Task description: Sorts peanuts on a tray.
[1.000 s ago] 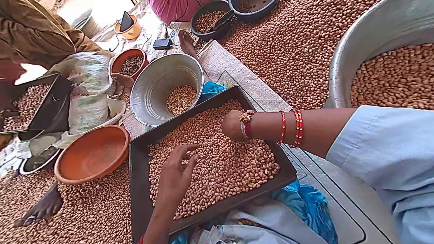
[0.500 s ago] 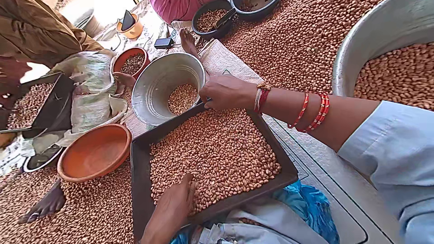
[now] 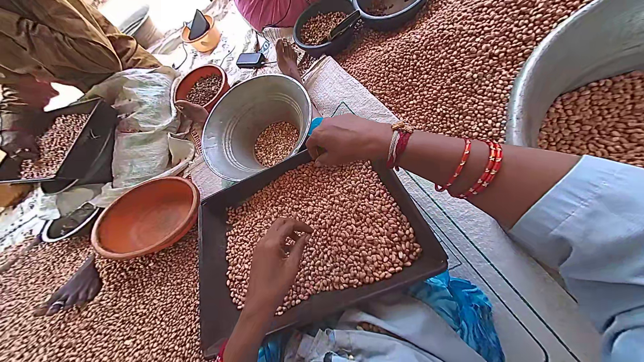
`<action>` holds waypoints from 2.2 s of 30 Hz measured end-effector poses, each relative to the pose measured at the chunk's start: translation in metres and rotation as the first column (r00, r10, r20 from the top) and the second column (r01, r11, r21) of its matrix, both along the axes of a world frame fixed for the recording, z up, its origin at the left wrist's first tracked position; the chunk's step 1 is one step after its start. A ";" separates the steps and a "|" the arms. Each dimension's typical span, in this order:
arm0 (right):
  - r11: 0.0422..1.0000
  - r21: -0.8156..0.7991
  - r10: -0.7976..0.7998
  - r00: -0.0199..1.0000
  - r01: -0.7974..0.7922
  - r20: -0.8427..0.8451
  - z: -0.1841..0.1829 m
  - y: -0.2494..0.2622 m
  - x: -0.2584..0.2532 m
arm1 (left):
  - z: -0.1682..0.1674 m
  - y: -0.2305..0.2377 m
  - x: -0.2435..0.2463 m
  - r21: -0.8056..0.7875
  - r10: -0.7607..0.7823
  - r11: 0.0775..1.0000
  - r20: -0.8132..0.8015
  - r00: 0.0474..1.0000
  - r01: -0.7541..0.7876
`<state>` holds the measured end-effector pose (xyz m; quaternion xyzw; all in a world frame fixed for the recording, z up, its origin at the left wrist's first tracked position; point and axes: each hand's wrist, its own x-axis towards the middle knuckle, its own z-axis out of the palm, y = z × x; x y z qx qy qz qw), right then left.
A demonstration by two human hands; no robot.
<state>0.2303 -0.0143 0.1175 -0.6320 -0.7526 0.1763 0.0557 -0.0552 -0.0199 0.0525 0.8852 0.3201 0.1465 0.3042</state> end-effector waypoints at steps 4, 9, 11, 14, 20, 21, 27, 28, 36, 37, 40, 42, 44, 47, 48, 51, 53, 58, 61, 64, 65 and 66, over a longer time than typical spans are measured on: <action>1.000 -0.001 0.011 1.000 -0.011 -0.001 -0.001 0.000 0.002 | -0.019 -0.022 0.011 0.168 -0.152 0.971 -0.117 0.982 0.170; 0.995 -0.053 0.093 0.993 -0.090 0.068 -0.004 -0.002 -0.001 | -0.028 -0.040 0.029 0.226 -0.219 0.933 -0.256 0.942 0.279; 0.976 -0.116 0.195 0.975 -0.182 0.109 -0.006 -0.004 -0.005 | -0.021 -0.032 0.028 0.173 -0.232 0.942 -0.286 0.930 0.288; 0.929 -0.232 0.324 0.937 -0.289 0.130 -0.011 -0.009 -0.017 | 0.004 0.003 0.022 0.269 -0.056 0.959 -0.133 0.990 0.090; 0.920 -0.236 0.349 0.929 -0.314 0.122 -0.015 -0.013 -0.025 | 0.020 0.030 0.031 0.401 0.029 0.916 -0.064 0.998 -0.001; 0.923 -0.224 0.346 0.929 -0.312 0.131 -0.015 -0.011 -0.023 | 0.011 0.025 0.036 0.377 -0.016 0.924 -0.123 0.992 0.061; 0.946 -0.185 0.295 0.942 -0.264 0.160 -0.015 -0.009 -0.011 | -0.020 0.012 0.059 0.238 -0.125 0.945 -0.372 0.920 0.225; 0.948 -0.180 0.293 0.942 -0.264 0.161 -0.016 -0.009 -0.011 | -0.015 0.017 0.059 0.233 -0.115 0.949 -0.366 0.923 0.211; 0.922 -0.085 0.386 0.908 -0.377 0.164 -0.044 -0.008 -0.026 | 0.026 0.057 0.038 0.424 0.129 0.900 -0.041 0.991 -0.099; 0.920 -0.088 0.392 0.904 -0.382 0.172 -0.046 -0.007 -0.028 | 0.019 0.049 0.039 0.385 0.048 0.923 -0.111 0.993 -0.001; 0.923 -0.102 0.385 0.903 -0.371 0.190 -0.051 -0.006 -0.031 | -0.010 0.029 0.045 0.303 -0.075 0.940 -0.274 0.959 0.160; 0.926 -0.112 0.375 0.906 -0.360 0.195 -0.053 -0.008 -0.032 | -0.021 0.022 0.049 0.286 -0.090 0.940 -0.317 0.944 0.186; 0.928 -0.113 0.370 0.905 -0.354 0.208 -0.055 -0.009 -0.034 | -0.023 0.021 0.051 0.262 -0.097 0.945 -0.349 0.932 0.196; 0.923 -0.130 0.384 0.898 -0.363 0.217 -0.057 -0.008 -0.037 | -0.009 0.035 0.046 0.259 -0.041 0.959 -0.271 0.962 0.114; 0.922 -0.137 0.385 0.897 -0.362 0.218 -0.057 -0.007 -0.038 | -0.003 0.042 0.041 0.310 0.031 0.950 -0.171 0.985 0.024; 0.930 -0.123 0.365 0.909 -0.346 0.200 -0.062 -0.009 -0.039 | 0.015 0.064 0.028 0.426 0.238 0.868 0.092 0.967 -0.255; 0.934 -0.121 0.354 0.916 -0.336 0.190 -0.063 -0.008 -0.038 | 0.017 0.061 0.022 0.424 0.208 0.883 0.029 0.978 -0.201; 0.938 -0.147 0.337 0.927 -0.315 0.162 -0.062 -0.007 -0.041 | -0.010 0.032 0.029 0.262 0.012 0.959 -0.417 0.909 0.107; 0.941 -0.150 0.327 0.931 -0.304 0.163 -0.061 -0.010 -0.041 | -0.016 0.023 0.035 0.217 -0.011 0.966 -0.501 0.866 0.137; 0.942 -0.146 0.327 0.928 -0.303 0.182 -0.059 -0.009 -0.042 | -0.013 0.026 0.035 0.200 -0.017 0.970 -0.513 0.858 0.139; 0.941 -0.143 0.330 0.925 -0.307 0.187 -0.059 -0.008 -0.042 | -0.010 0.032 0.032 0.217 0.008 0.970 -0.468 0.883 0.106; 0.941 -0.136 0.332 0.924 -0.310 0.190 -0.059 -0.008 -0.042 | -0.005 0.038 0.028 0.279 0.064 0.959 -0.363 0.930 0.043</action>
